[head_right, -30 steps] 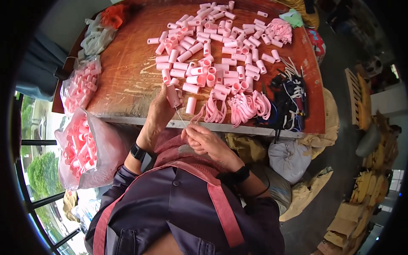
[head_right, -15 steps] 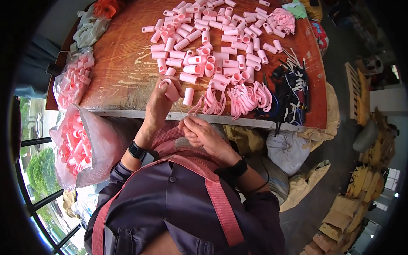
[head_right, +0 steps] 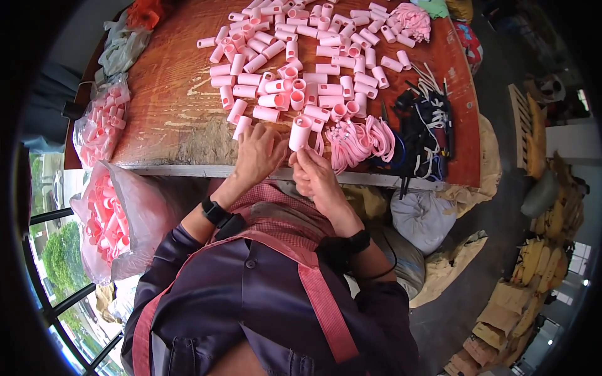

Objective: The person threads pink cords through pink plastic tubes by hand, repeating the process with items from the table. After threading each cord, they occasionally reach into a bag for more tubes or place finished assemblies aside.

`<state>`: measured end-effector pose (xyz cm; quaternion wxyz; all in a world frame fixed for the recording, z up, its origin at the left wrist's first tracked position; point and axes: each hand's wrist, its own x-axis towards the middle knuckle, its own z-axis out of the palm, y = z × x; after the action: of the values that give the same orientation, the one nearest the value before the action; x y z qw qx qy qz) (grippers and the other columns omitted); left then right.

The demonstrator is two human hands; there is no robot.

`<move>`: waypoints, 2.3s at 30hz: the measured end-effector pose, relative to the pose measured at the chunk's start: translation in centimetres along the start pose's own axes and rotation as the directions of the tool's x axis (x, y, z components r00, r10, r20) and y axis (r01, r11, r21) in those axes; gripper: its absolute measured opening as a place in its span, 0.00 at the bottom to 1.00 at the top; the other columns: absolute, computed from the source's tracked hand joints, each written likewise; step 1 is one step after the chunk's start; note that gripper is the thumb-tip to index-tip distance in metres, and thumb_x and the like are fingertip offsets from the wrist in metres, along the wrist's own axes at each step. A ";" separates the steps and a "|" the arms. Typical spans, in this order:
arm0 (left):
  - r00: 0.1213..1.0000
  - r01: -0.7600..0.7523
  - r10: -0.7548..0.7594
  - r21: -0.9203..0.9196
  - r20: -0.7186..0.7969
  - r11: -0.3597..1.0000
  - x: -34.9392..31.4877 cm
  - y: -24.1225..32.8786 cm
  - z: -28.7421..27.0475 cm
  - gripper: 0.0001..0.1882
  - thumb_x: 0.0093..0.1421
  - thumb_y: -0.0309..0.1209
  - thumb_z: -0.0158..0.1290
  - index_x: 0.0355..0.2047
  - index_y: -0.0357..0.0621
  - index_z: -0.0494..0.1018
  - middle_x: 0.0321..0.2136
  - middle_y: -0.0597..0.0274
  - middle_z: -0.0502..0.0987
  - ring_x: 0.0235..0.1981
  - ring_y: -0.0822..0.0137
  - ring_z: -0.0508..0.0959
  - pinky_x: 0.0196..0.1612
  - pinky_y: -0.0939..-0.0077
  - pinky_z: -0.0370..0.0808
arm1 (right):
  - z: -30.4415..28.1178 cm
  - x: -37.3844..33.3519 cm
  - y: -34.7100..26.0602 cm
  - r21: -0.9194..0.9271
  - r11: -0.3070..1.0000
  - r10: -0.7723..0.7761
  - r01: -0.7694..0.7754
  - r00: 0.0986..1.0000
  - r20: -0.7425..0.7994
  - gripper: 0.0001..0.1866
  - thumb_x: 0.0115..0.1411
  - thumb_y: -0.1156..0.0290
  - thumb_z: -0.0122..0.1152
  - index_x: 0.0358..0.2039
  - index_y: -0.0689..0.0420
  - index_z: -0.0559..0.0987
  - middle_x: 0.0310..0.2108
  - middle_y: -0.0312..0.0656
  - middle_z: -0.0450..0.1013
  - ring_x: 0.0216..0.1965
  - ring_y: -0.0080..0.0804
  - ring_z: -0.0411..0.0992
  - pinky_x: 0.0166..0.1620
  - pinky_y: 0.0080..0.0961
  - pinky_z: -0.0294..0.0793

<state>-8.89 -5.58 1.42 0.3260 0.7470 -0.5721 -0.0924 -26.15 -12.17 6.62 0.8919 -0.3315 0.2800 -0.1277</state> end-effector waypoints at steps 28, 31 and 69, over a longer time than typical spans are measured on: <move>0.842 0.380 -0.337 -0.907 0.421 -0.184 -3.0 -2.0 -6.7 0.13 0.68 0.37 0.41 0.39 0.43 0.72 0.28 0.69 0.71 0.31 0.74 0.72 0.39 0.75 0.69 | 2.9 2.3 0.9 -0.863 0.464 -0.192 0.198 0.974 0.119 0.17 0.68 0.59 0.43 0.34 0.60 0.73 0.19 0.29 0.62 0.19 0.18 0.60 0.23 0.18 0.58; 0.858 0.346 -0.327 -0.917 0.395 -0.200 -3.2 -1.7 -6.9 0.13 0.68 0.38 0.41 0.40 0.44 0.72 0.28 0.69 0.71 0.31 0.74 0.72 0.41 0.72 0.70 | 4.0 2.3 1.8 -0.918 0.313 -0.191 0.242 0.963 0.189 0.18 0.68 0.59 0.43 0.35 0.62 0.73 0.20 0.32 0.64 0.22 0.21 0.63 0.27 0.21 0.62; 0.575 0.739 -0.055 0.489 -0.817 0.464 -8.2 -8.0 -24.6 0.18 0.58 0.40 0.56 0.44 0.44 0.71 0.30 0.60 0.77 0.32 0.59 0.75 0.38 0.62 0.71 | 2.7 2.7 0.4 -0.101 0.970 0.235 -0.222 0.960 0.150 0.16 0.71 0.60 0.38 0.29 0.56 0.65 0.17 0.26 0.49 0.15 0.11 0.45 0.17 0.11 0.44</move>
<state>7.38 12.36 13.74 0.1091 0.9017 -0.1615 0.3860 -22.31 -11.55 6.90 0.9058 -0.3429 0.2483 0.0151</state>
